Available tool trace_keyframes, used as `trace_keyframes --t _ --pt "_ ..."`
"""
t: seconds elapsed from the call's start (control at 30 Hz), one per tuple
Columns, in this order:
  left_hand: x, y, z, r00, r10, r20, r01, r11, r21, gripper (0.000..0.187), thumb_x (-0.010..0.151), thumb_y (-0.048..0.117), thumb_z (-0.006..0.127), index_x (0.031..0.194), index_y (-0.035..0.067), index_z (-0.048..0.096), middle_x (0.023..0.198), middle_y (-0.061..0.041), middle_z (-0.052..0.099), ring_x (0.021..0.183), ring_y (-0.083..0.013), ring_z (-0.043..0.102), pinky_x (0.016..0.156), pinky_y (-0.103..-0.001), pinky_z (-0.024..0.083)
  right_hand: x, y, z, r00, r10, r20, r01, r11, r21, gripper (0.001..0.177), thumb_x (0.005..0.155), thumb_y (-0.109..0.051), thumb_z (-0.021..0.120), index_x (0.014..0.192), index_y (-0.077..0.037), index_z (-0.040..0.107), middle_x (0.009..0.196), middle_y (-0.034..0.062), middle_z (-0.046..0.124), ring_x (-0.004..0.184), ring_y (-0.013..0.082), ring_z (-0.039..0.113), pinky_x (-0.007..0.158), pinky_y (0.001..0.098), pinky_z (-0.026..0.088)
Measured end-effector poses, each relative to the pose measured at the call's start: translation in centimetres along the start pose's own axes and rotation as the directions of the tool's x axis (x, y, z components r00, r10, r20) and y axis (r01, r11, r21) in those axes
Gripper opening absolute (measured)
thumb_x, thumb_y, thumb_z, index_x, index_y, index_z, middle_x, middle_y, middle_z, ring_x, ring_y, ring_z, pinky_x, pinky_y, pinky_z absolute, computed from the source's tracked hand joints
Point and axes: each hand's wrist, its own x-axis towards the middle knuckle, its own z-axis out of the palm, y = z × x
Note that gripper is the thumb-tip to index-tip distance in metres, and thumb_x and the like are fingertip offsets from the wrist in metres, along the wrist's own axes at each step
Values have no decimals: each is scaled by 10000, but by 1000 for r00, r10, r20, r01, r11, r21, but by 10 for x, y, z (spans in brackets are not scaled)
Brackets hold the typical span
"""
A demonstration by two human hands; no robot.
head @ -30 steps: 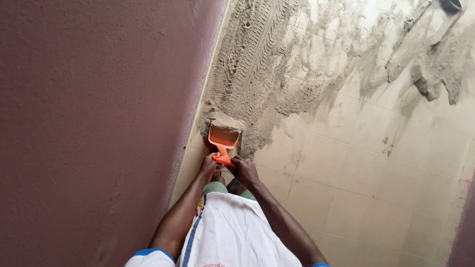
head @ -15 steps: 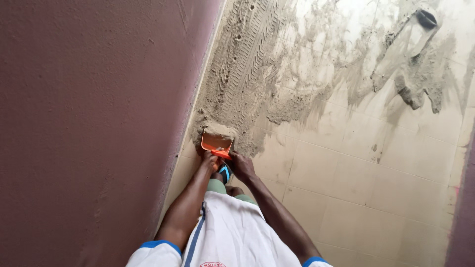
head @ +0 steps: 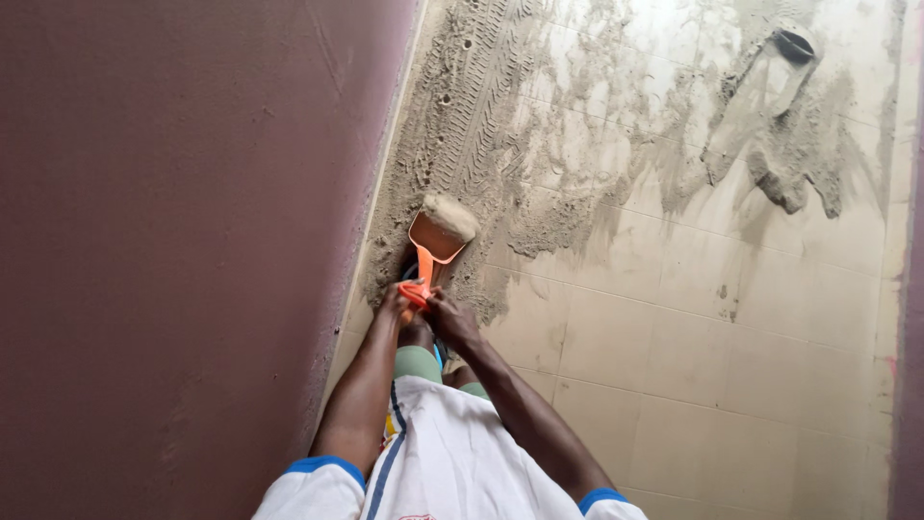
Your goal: The person uses a dustpan to scrape and collect dirt from a tiled floor, carries the dustpan outside, and empties the dirt onto the ground.
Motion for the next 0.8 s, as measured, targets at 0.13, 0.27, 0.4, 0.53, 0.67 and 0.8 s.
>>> trace_keyframes --t 0.13,0.27,0.4,0.53,0.67,0.8 --pt "-21 -8 -25 987 -122 103 111 988 107 214 925 234 673 1049 60 689 920 -111 752 719 -240 727 564 -386 605 -29 -11 16 982 43 182 -59 995 81 291 933 -347 667 1126 -131 701 1363 98 595 786 324 715 671 451 575" --pt "-52 -13 -65 960 -252 121 213 939 269 231 920 239 660 1067 61 678 947 -125 758 747 -258 747 592 -405 631 -69 -24 51 889 113 443 -140 990 28 329 1038 -390 595 1160 -95 675 1275 168 558 846 351 690 717 486 566" --pt "-67 -18 -102 955 -288 64 237 878 415 261 917 233 682 1098 45 703 959 -106 767 774 -228 758 622 -383 636 -98 -24 89 897 52 438 -80 996 45 326 1013 -367 617 952 -78 753 1327 168 569 924 372 684 797 504 551" --pt "-52 -48 -117 975 -219 36 150 771 619 233 939 206 723 1073 16 734 862 -97 714 685 -197 683 548 -347 573 -110 -32 113 888 63 456 -116 989 89 367 992 -358 638 1212 -64 620 1201 192 612 1039 365 645 825 487 551" --pt "-59 -79 -98 982 -187 -36 163 732 661 131 901 95 706 990 1 728 783 -130 725 596 -216 712 501 -362 601 -108 -23 115 898 196 394 -325 900 292 523 932 -360 699 1293 -26 520 1117 165 661 962 297 668 779 424 556" --pt "-81 -79 -81 974 -145 -173 226 628 744 101 887 105 600 896 45 681 678 -137 648 442 -214 571 405 -388 448 -109 -23 120 885 306 351 -456 726 515 497 909 -372 740 1173 -7 529 1008 111 730 867 182 720 718 323 579"
